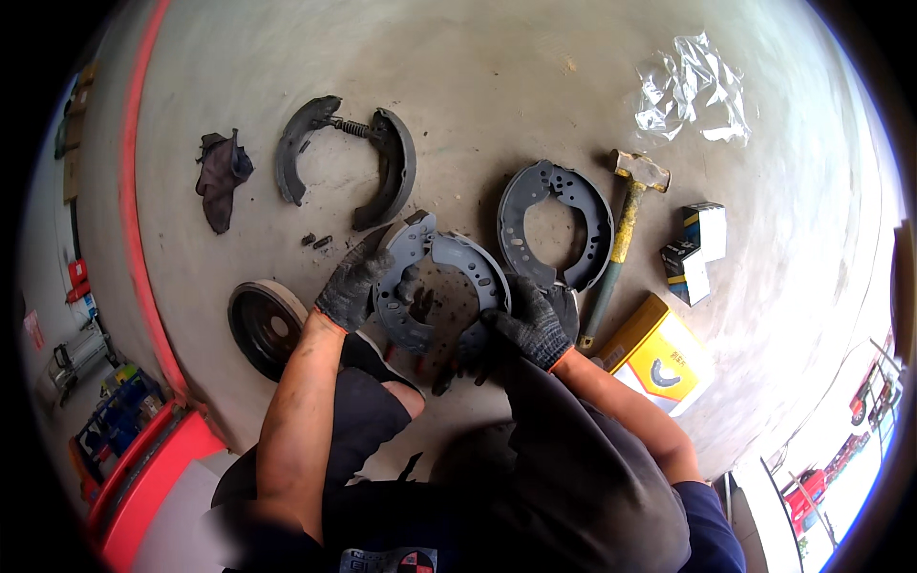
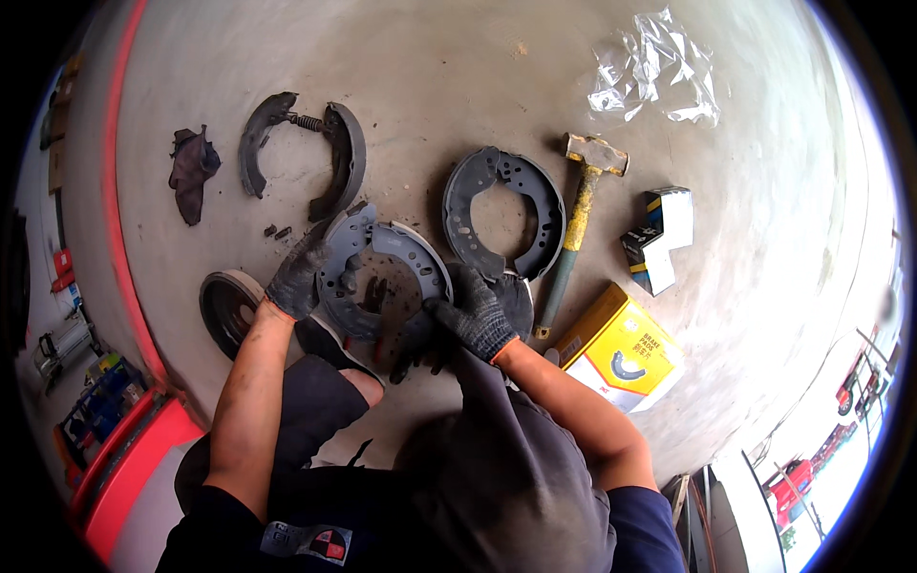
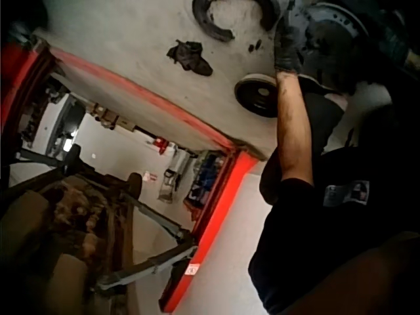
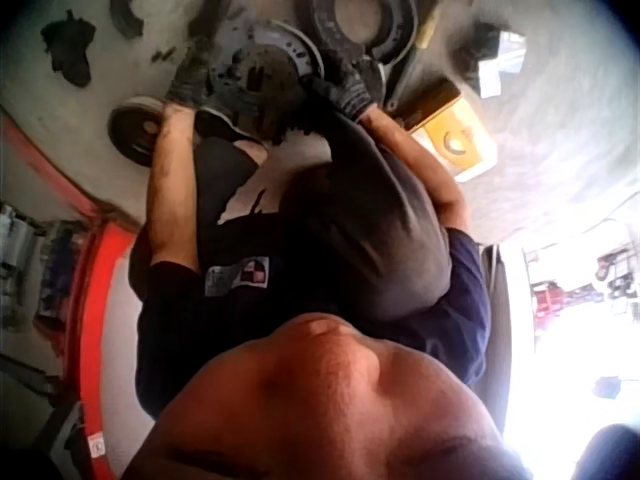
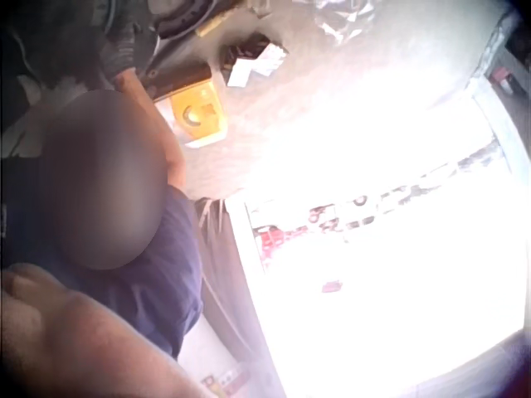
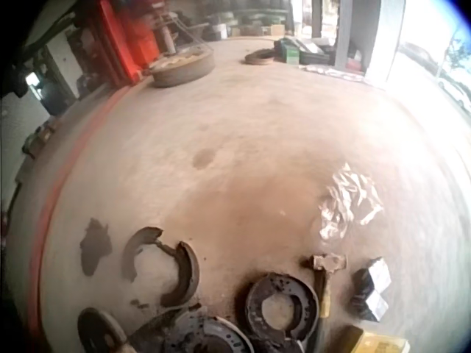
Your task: The person cleans a brake drum with a cloth, removes worn brake shoes from the ground, and unboxes new brake shoes. They then align the new shoes with the springs and components on the floor.
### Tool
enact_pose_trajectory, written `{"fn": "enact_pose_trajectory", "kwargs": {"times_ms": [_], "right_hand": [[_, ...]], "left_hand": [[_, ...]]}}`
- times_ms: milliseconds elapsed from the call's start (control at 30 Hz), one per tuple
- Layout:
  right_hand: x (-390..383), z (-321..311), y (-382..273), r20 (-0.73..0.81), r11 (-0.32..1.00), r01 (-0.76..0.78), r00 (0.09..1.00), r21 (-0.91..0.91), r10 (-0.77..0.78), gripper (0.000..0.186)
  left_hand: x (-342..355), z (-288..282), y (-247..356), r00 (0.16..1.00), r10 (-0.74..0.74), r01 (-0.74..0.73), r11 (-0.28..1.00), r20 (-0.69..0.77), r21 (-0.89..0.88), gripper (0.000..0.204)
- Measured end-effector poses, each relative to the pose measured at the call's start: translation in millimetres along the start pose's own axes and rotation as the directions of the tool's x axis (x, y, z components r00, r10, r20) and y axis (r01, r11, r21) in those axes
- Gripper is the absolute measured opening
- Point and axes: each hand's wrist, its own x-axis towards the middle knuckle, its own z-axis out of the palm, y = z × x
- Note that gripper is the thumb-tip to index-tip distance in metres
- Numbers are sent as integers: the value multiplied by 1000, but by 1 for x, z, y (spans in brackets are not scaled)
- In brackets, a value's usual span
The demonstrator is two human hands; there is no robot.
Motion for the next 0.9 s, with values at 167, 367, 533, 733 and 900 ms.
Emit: {"fn": "enact_pose_trajectory", "kwargs": {"times_ms": [167,367,533,733,900], "right_hand": [[23,10,9,-98,997,-72,993,-10,71,54],[44,37,26,-241,992,79,965,-98,-101,51],[51,46,29,-234,974,-6,971,-226,-49,56],[66,62,30,-283,905,5,949,-425,-138,67],[63,47,10,-244,920,-155,967,-360,68,54]], "left_hand": [[11,-9,0,996,44,-32,988,-76,151,68],[14,-16,9,987,151,-148,988,-55,50,65],[14,-17,1,984,127,-105,980,-121,169,62],[22,-22,-17,976,106,-75,983,-188,168,59],[29,-25,-25,967,111,-59,973,-231,222,58]]}}
